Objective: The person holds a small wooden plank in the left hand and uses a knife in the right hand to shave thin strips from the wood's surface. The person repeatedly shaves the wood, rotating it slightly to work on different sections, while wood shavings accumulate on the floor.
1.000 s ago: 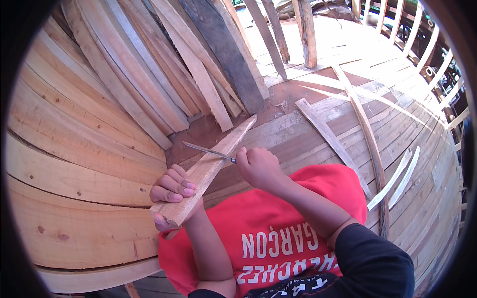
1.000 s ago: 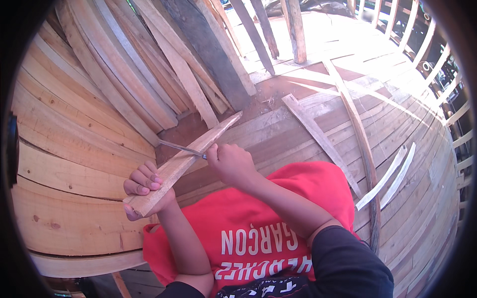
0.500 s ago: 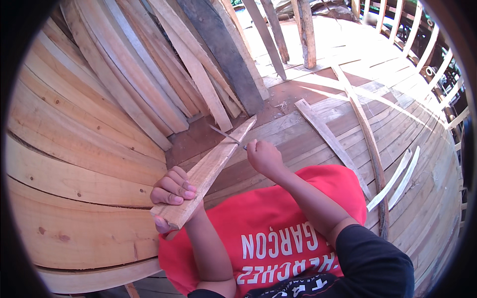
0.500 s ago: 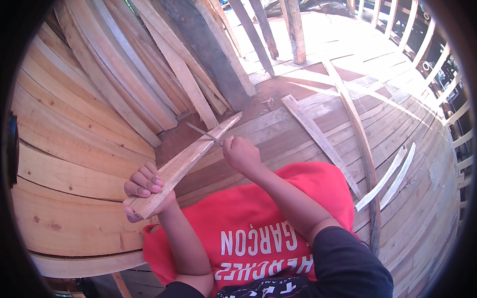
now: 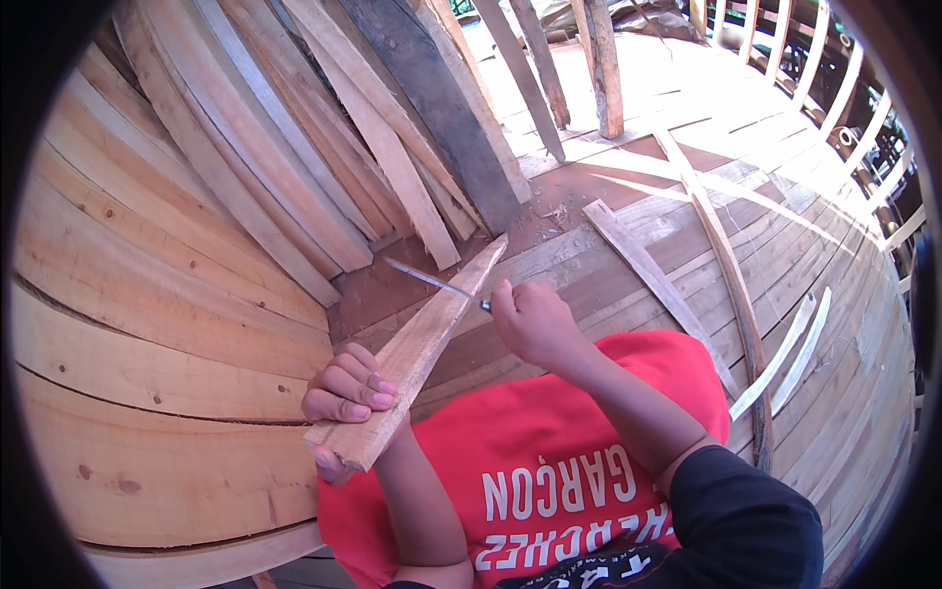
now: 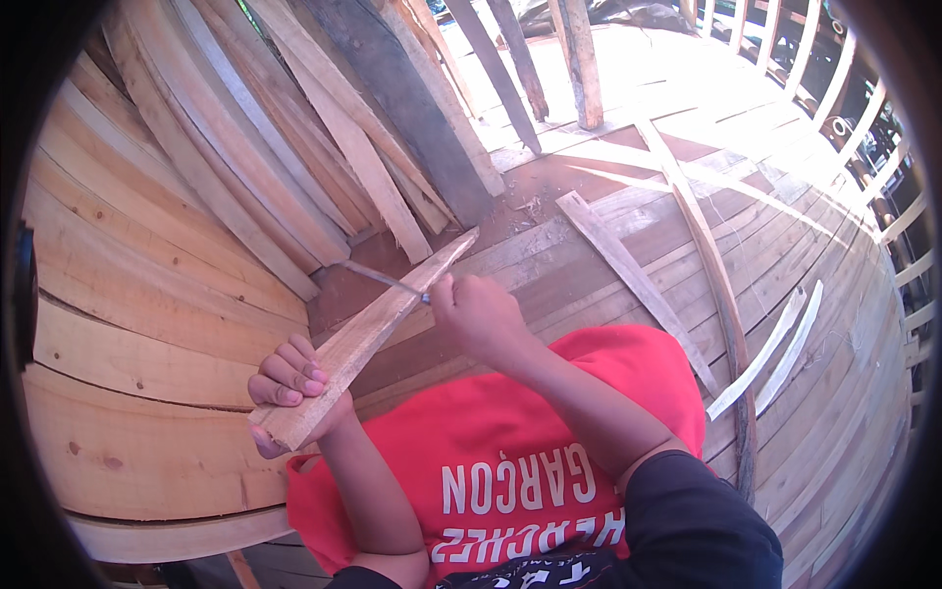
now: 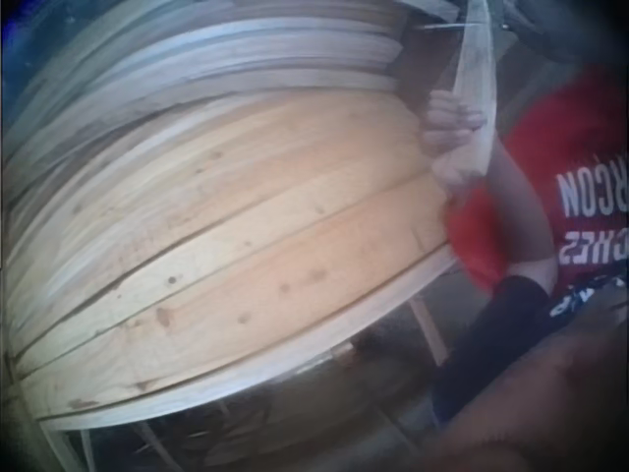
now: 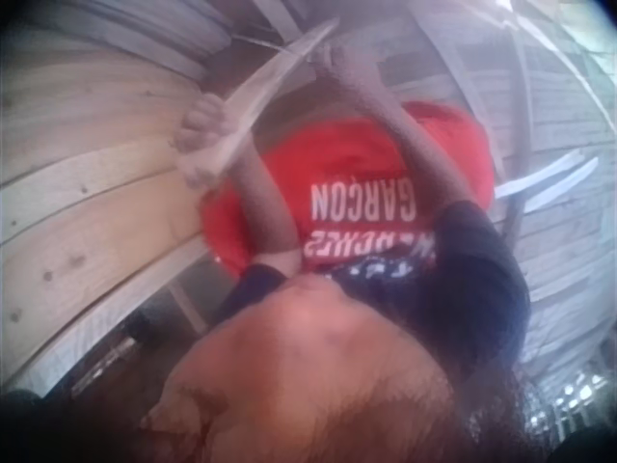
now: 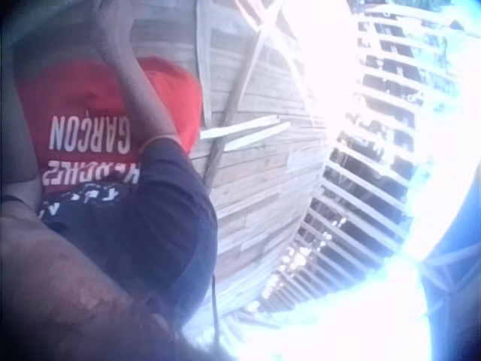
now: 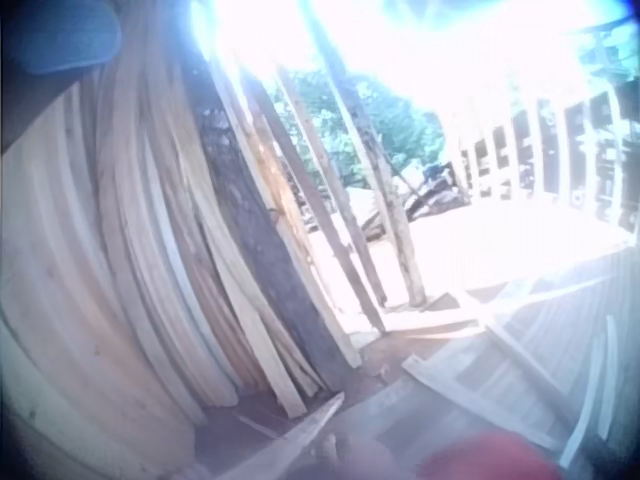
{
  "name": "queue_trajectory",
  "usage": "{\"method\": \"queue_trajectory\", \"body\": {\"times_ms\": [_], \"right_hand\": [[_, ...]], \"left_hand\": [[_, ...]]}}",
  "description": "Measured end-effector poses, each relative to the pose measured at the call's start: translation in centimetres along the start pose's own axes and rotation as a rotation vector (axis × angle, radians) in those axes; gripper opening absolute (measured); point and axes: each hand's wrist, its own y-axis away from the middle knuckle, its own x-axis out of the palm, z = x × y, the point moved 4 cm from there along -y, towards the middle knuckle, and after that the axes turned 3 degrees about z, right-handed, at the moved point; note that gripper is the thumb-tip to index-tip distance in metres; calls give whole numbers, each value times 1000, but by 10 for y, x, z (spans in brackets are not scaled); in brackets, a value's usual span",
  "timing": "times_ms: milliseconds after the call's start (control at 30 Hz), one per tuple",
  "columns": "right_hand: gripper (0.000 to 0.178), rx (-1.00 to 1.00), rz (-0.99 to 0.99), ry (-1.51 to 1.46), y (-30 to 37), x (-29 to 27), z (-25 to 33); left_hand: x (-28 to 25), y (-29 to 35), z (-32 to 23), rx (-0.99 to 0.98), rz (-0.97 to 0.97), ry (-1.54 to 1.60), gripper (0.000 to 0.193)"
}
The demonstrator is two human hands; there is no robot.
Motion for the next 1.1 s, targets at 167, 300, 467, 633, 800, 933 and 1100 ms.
{"method": "queue_trajectory", "body": {"times_ms": [167, 300, 467, 633, 800, 933, 1100], "right_hand": [[53, -47, 0, 12, -1, 28, -12], [54, -57, -34, 91, 10, 20, 10], [54, -116, -34, -7, 3, 31, -7], [53, -66, -15, 94, 14, 15, 15], [53, -108, -63, -10, 0, 22, -3], [53, -99, -4, -17, 22, 9, 17], [54, -147, -110, 26, -6, 29, -15]], "left_hand": [[4, 0, 5, 3, 36, 61, 52], [0, 2, 1, -7, -18, -6, 53], [7, -1, 2, -16, 36, 6, 52], [-2, 1, 5, -15, -22, 15, 52], [3, -1, 4, -16, -23, 18, 51], [-13, -1, 1, -5, -88, 14, 50], [-10, -2, 6, 5, -149, 34, 50]]}}
